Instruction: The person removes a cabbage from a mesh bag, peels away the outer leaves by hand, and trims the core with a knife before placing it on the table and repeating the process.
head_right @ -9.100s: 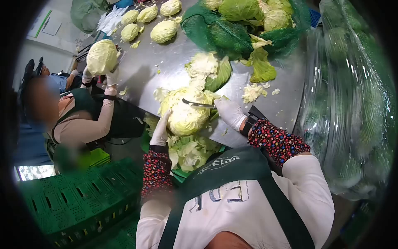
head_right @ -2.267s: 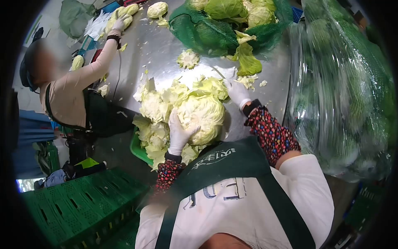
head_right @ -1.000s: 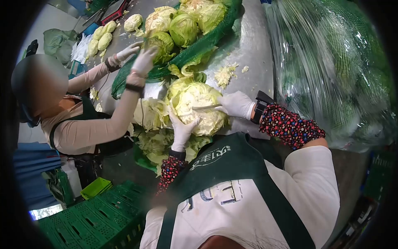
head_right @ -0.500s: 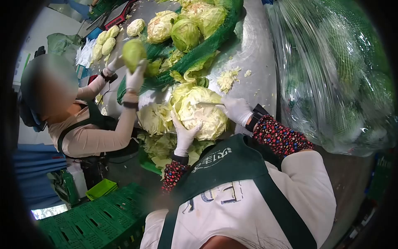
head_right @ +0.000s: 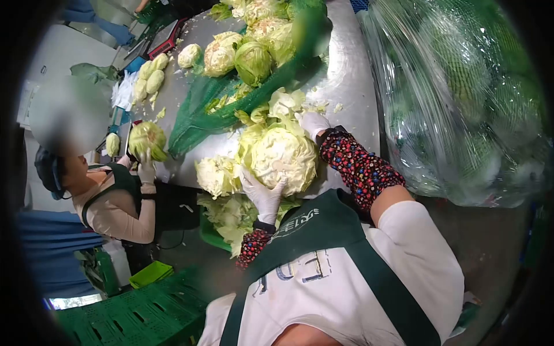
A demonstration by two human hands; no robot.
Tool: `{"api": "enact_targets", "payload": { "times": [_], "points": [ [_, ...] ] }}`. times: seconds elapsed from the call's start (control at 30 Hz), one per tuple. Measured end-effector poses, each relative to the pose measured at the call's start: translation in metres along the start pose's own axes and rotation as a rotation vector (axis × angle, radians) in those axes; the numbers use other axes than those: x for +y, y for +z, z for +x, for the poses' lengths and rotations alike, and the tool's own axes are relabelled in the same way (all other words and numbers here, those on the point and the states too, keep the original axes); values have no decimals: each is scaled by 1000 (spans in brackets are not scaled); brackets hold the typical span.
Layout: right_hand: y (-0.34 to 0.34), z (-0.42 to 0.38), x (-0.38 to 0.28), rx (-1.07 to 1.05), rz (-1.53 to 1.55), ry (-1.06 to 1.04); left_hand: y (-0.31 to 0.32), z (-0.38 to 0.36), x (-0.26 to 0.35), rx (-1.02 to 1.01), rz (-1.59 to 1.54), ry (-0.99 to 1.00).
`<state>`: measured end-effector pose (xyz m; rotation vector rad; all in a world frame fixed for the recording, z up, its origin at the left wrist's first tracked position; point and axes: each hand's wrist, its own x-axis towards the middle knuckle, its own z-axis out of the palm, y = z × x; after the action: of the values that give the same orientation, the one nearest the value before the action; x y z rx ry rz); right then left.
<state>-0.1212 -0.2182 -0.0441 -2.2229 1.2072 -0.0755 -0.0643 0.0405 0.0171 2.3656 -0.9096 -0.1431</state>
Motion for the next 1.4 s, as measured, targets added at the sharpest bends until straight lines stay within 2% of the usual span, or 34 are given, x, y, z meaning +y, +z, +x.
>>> {"api": "enact_targets", "payload": {
  "times": [0.03,0.07,0.13,0.17,0.2,0.27,0.33,0.4,0.43,0.47,0.53,0.67,0.97,1.1,1.17,1.2,1.27,1.3,1.37,1.4],
  "points": [
    [1,-2,0,11,61,-46,-11,3,9,68,195,88],
    [-1,-10,-1,17,112,-90,-14,14,9,76,190,92],
    [-9,-29,-1,66,108,-97,-23,43,2,-90,382,640],
    [-16,-39,-1,92,100,-76,-25,54,3,-97,378,630],
    [-23,-51,-1,117,96,-51,-26,67,6,-216,366,655],
    [-43,-90,0,238,103,-168,-26,93,12,-459,336,718],
    [-47,-126,8,99,72,-138,-17,101,9,-515,284,693],
    [-42,-158,15,102,20,-253,-8,92,-1,-368,196,646],
    [-42,-171,13,3,-32,-202,-9,83,3,-290,228,649],
    [-39,-179,13,1,-28,-189,-5,76,6,-303,227,655],
    [-34,-188,14,-61,-57,-208,2,63,11,-224,288,464],
    [-33,-189,5,1,-78,-131,3,51,21,-148,351,409],
    [1,-182,18,149,-6,-105,5,54,22,-157,371,399],
    [7,-183,18,151,13,-108,4,57,22,-204,366,380],
    [-6,-191,10,251,-32,-346,5,56,22,-210,365,373],
    [-13,-191,5,249,-28,-344,4,57,23,-213,368,372],
    [-23,-187,-1,117,-28,-303,3,56,27,-222,384,352],
    [-18,-185,2,119,-28,-298,3,55,27,-225,383,356],
    [-6,-176,6,111,24,-129,2,56,26,-209,367,377],
    [-3,-174,9,110,23,-128,1,55,26,-209,366,376]
  ]
}}
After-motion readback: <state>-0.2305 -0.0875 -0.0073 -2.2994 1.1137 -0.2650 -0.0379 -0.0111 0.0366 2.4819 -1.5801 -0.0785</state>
